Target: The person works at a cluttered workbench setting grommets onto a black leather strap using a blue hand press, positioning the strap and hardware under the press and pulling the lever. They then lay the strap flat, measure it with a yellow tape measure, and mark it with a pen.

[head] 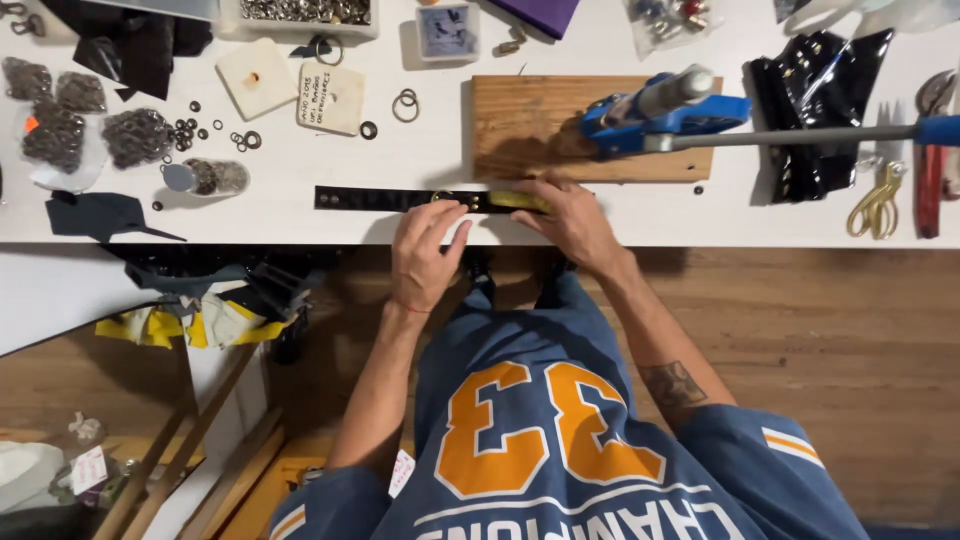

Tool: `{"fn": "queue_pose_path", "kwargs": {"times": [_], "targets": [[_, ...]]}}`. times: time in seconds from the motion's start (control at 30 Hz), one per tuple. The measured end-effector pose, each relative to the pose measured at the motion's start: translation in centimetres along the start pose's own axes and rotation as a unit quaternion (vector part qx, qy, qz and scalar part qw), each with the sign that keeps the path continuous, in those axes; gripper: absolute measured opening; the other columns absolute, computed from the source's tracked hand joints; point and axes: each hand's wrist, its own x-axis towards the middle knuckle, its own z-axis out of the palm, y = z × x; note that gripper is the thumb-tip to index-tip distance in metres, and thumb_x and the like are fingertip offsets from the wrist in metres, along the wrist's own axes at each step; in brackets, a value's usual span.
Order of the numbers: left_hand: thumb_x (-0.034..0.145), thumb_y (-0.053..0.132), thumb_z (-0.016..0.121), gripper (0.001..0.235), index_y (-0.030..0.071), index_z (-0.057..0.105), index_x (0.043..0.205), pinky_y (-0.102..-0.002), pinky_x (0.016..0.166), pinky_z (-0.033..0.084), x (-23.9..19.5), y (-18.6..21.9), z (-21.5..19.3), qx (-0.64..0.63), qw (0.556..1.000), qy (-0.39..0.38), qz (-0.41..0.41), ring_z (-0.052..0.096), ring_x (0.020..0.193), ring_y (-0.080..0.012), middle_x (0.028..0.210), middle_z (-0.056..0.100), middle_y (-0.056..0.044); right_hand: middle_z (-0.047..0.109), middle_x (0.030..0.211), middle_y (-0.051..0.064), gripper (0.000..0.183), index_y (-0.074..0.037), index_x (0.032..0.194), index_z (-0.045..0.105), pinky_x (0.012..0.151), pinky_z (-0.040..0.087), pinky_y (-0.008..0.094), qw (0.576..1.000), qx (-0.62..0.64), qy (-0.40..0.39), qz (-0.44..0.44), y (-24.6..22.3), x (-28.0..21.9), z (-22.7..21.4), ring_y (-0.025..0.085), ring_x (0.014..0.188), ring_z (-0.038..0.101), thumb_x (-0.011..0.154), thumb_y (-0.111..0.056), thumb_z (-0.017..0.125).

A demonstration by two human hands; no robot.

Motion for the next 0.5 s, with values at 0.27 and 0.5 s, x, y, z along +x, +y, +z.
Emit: {"fn": "queue_pose_path", "kwargs": {"times": [0.27, 0.5], "targets": [[0.099, 0.033, 0.074, 0.044, 0.004, 0.07, 0.132, -0.041, 0.106, 0.043, -3.1, -1.9, 3.4, 0.215, 0.948, -0.061, 0.226, 0.054, 0.137, -0.0204, 0.143, 0.062, -0.006, 0.069, 0.104, 0.009, 0.03, -0.011, 0.116, 0.073, 0.074, 0.057, 0.04, 0.976, -0.213, -0.02, -0.044, 0.9, -0.3, 1.9, 0.029, 0.093, 0.069, 0.088, -0.021, 0.08], [0.102, 0.045, 0.069, 0.054, 0.005, 0.065, 0.137, -0.043, 0.113, 0.035, -3.6, -2.3, 5.1, 0.247, 0.941, -0.101, 0.207, 0.042, 0.15, -0.0169, 0.159, 0.05, -0.007, 0.068, 0.106, 0.009, 0.027, -0.01, 0.112, 0.074, 0.076, 0.058, 0.039, 0.977, -0.211, -0.016, -0.017, 0.6, -0.3, 2.0, 0.028, 0.095, 0.068, 0.088, -0.019, 0.081]]}}
